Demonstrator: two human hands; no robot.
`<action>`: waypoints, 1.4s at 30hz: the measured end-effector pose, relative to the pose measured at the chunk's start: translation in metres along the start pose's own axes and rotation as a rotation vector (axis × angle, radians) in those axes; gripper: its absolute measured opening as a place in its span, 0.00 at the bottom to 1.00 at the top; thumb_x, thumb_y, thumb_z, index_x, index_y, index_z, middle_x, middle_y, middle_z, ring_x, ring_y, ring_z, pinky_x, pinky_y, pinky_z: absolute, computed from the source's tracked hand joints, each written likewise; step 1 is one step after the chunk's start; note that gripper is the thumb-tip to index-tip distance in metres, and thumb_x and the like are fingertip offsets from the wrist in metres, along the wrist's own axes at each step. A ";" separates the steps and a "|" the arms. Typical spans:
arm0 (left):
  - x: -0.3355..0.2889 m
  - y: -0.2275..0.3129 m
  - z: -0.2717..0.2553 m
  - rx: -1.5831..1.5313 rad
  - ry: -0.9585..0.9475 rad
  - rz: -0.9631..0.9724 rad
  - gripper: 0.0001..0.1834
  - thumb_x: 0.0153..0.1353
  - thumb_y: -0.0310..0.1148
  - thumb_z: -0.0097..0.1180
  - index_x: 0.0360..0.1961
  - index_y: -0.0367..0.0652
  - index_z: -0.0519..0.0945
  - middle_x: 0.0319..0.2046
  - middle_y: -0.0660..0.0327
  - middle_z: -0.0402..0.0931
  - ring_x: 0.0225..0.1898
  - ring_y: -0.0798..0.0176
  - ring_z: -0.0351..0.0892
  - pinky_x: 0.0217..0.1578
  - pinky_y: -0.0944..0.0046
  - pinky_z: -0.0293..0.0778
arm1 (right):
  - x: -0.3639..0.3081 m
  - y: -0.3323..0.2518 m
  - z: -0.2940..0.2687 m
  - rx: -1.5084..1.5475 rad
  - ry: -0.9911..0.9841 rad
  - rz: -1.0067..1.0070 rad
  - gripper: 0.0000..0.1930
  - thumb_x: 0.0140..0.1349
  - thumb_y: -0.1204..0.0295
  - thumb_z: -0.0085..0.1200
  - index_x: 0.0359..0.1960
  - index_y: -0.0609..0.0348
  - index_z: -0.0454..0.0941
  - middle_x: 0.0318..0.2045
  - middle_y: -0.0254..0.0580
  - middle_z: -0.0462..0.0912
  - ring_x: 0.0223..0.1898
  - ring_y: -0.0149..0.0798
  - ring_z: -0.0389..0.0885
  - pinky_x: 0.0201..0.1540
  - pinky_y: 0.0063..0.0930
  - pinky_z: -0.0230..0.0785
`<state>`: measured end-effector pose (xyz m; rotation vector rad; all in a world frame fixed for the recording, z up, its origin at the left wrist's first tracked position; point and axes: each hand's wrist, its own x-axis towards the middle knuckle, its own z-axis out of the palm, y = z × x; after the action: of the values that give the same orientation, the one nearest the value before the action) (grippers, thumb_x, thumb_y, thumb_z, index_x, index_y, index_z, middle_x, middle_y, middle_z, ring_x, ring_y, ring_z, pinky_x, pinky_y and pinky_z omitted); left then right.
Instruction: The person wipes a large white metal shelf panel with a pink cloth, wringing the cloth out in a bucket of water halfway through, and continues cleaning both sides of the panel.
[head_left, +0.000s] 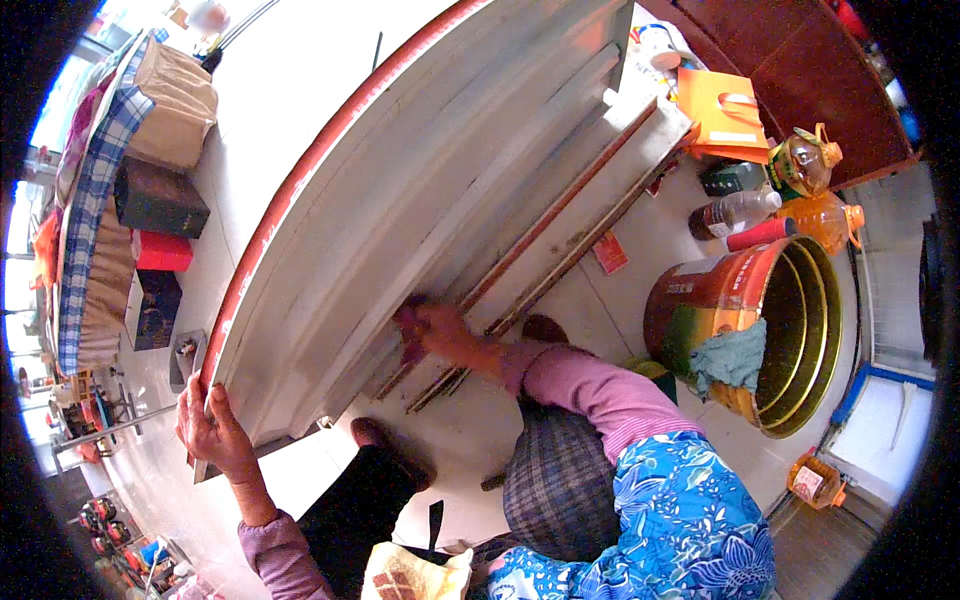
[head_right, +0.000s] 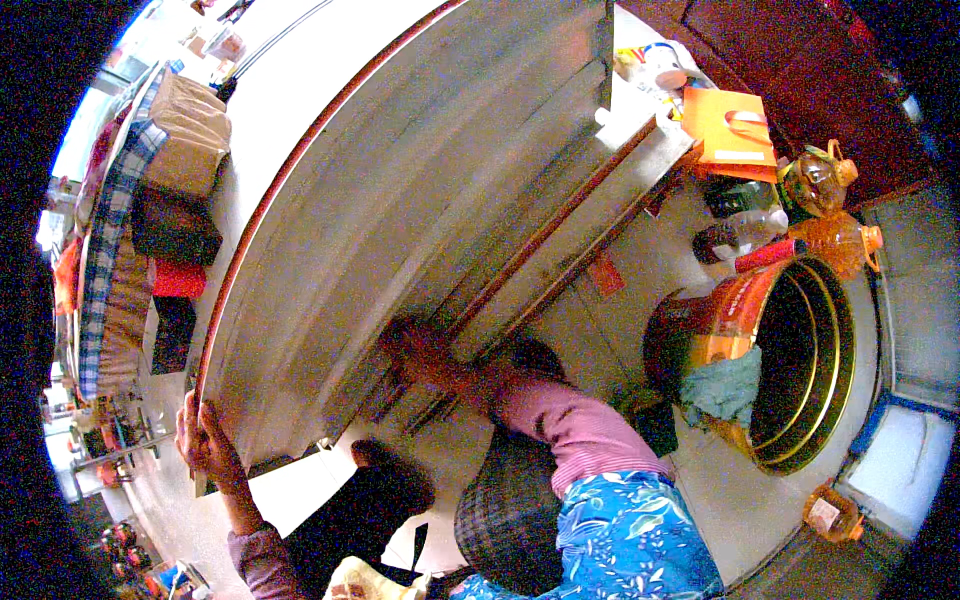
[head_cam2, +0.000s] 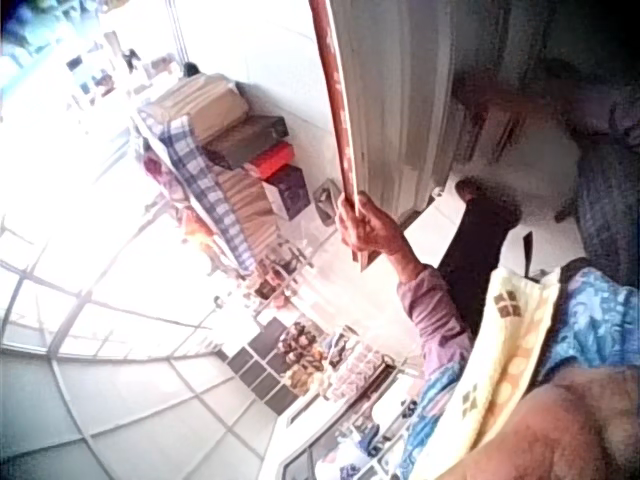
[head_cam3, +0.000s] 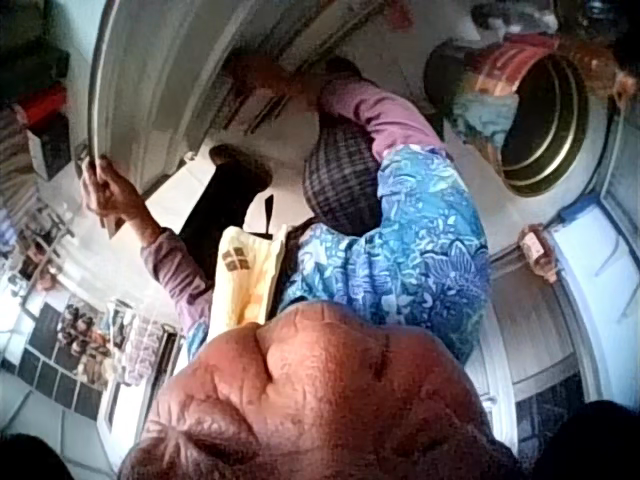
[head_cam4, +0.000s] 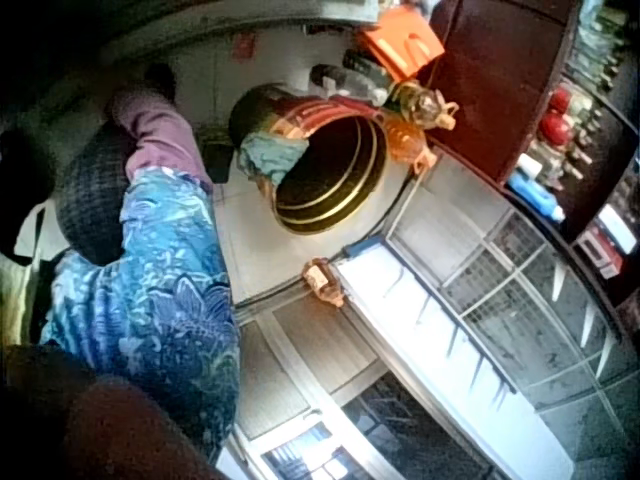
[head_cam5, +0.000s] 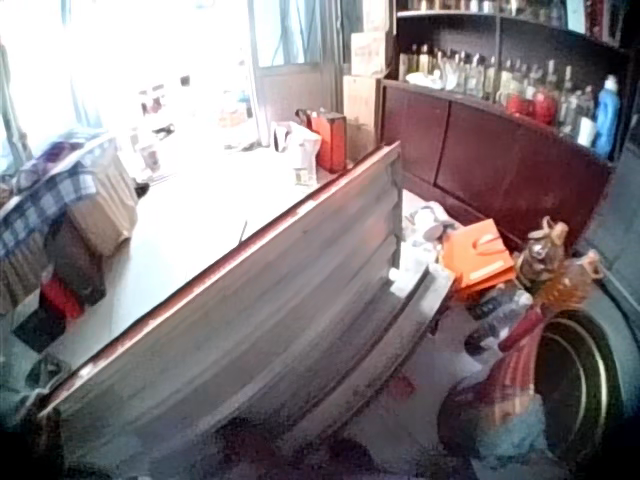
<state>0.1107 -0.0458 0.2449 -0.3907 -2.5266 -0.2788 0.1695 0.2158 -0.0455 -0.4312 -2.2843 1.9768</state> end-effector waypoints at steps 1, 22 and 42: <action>-0.001 -0.005 -0.006 0.015 -0.013 -0.004 0.18 0.60 0.39 0.56 0.46 0.39 0.79 0.41 0.58 0.80 0.46 0.57 0.76 0.49 0.60 0.62 | 0.009 -0.008 -0.009 0.059 0.043 0.097 0.11 0.49 0.69 0.60 0.33 0.60 0.80 0.25 0.45 0.82 0.28 0.40 0.80 0.38 0.36 0.72; 0.007 -0.003 0.000 0.051 0.027 0.021 0.19 0.58 0.44 0.57 0.44 0.40 0.81 0.39 0.58 0.80 0.43 0.56 0.77 0.46 0.60 0.64 | -0.029 -0.125 -0.017 0.556 -0.380 -0.004 0.07 0.58 0.79 0.49 0.38 0.64 0.75 0.39 0.42 0.74 0.39 0.37 0.75 0.40 0.25 0.69; 0.001 -0.003 0.000 0.058 0.027 0.014 0.21 0.58 0.43 0.57 0.45 0.39 0.80 0.39 0.57 0.80 0.44 0.54 0.75 0.50 0.57 0.62 | 0.165 -0.138 -0.380 -0.381 0.763 -0.223 0.14 0.53 0.76 0.52 0.43 0.60 0.77 0.37 0.43 0.80 0.36 0.44 0.80 0.42 0.36 0.74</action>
<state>0.1087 -0.0483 0.2453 -0.3790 -2.4987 -0.2032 0.0855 0.6063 0.1314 -0.7589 -2.0469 1.0060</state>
